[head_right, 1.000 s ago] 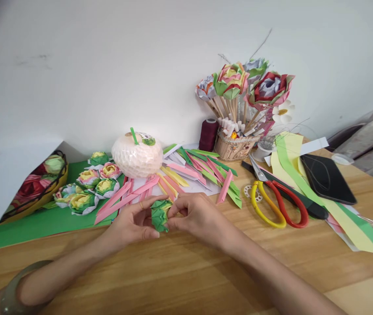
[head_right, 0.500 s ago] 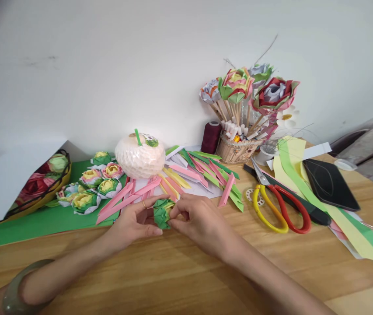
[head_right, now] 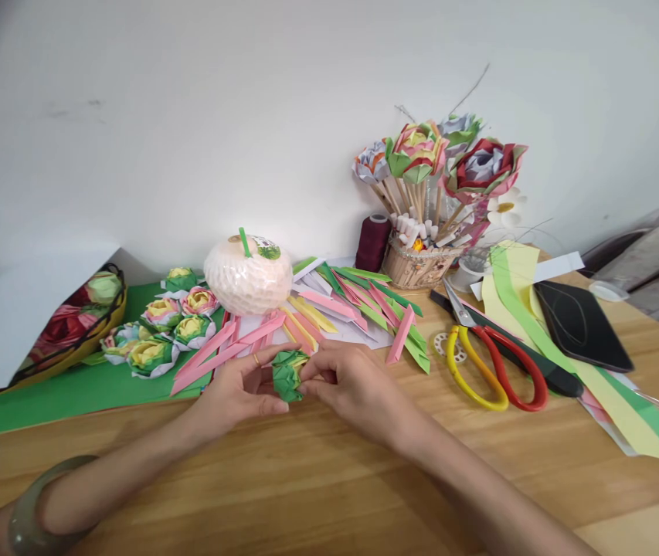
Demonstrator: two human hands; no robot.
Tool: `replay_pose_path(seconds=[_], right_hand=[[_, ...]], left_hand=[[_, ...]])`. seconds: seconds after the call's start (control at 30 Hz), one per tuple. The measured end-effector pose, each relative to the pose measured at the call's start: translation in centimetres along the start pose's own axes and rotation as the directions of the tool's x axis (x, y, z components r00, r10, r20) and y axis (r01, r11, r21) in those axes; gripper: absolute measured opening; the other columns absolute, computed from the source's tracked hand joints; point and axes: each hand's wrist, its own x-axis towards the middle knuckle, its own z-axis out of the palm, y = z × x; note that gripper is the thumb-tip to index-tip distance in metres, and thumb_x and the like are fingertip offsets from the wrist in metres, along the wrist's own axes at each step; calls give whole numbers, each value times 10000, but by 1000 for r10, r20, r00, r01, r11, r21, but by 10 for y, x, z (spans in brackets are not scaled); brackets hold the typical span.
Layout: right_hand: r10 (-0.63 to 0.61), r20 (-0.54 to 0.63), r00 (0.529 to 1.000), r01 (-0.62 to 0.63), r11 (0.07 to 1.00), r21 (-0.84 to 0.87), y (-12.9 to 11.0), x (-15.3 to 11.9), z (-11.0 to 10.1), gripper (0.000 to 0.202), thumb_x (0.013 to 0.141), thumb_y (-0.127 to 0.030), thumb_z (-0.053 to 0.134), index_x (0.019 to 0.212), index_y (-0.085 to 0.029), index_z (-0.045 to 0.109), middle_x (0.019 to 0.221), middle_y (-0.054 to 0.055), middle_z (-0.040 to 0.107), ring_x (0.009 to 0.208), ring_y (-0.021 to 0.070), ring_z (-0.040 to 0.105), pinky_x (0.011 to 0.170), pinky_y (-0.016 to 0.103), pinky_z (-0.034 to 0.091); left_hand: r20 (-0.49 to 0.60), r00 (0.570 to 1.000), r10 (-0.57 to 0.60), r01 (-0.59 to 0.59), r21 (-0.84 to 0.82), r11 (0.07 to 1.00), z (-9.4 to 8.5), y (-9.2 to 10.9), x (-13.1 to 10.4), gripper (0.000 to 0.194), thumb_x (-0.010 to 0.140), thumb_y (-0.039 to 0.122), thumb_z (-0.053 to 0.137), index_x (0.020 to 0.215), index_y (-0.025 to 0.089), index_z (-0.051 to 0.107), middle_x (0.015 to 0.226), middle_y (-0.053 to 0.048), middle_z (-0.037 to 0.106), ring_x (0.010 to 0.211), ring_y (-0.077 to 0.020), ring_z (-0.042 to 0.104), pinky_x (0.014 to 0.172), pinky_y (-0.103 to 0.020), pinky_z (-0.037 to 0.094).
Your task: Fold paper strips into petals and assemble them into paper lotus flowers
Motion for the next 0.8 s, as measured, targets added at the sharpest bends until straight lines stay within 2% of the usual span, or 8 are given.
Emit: replay_pose_path(seconds=[0.17,0.3,0.37,0.47,0.53,0.63,0.7,0.8], right_hand=[[-34,-80,996,29,998,-57,0,2,4,179,632,12,630,582,-153,583,564,-61,441,495,61,382,450,171,292],[-144,-149,978,140,989,-42,-1,1,4,112,731,-73,608,684,-164,651,582,-42,473,499,71,420,446,178,320],[-225,-266,937,211,974,-79,-2,-1,3,124,799,-133,560,799,-174,678,593,-30,483,502,81,432,450,189,336],[-374,-414,830,296,924,-240,-1,-5,4,178,831,-137,509,913,-169,663,609,-19,482,496,86,429,454,202,348],[-491,-393,778,356,859,-368,0,-7,6,196,831,-119,492,941,-162,649,621,-12,490,495,85,435,452,205,348],[-620,-276,735,415,732,-540,2,-9,10,197,835,-123,488,964,-146,635,615,-7,502,479,90,423,440,221,323],[-672,-218,708,453,668,-591,2,-9,11,188,841,-129,481,958,-143,627,599,-9,507,470,95,413,438,233,309],[-713,-226,664,481,638,-601,3,-10,11,173,832,-109,493,962,-142,603,594,-11,514,484,98,426,449,235,315]], left_hand=[[18,1000,-15,15,-10,1000,1,0,0,642,567,150,783,1161,234,554,1059,-47,633,951,-208,587,849,-346,442],[-29,1000,3,-4,-66,998,0,1,1,603,572,135,778,1129,234,571,1050,-44,646,965,-212,581,850,-347,434],[-69,996,53,-60,-114,992,0,1,1,566,572,120,776,1092,245,591,1088,-36,632,984,-209,575,850,-333,432],[-89,990,108,-122,-170,978,1,2,3,528,583,104,767,1066,247,608,1078,-31,635,988,-206,573,848,-321,432],[-94,988,121,-137,-196,971,2,3,3,507,591,95,761,1053,247,619,1072,-28,637,992,-202,569,847,-313,433],[-102,987,126,-147,-226,963,4,5,2,507,593,77,755,1047,261,625,1071,-14,638,991,-187,568,842,-296,435],[-107,987,119,-142,-239,961,5,6,1,511,587,70,757,1043,262,628,1041,-9,647,971,-177,573,835,-289,438],[-124,988,92,-121,-250,961,5,7,0,514,574,67,763,1032,262,633,1011,-3,655,946,-170,580,829,-292,438]])
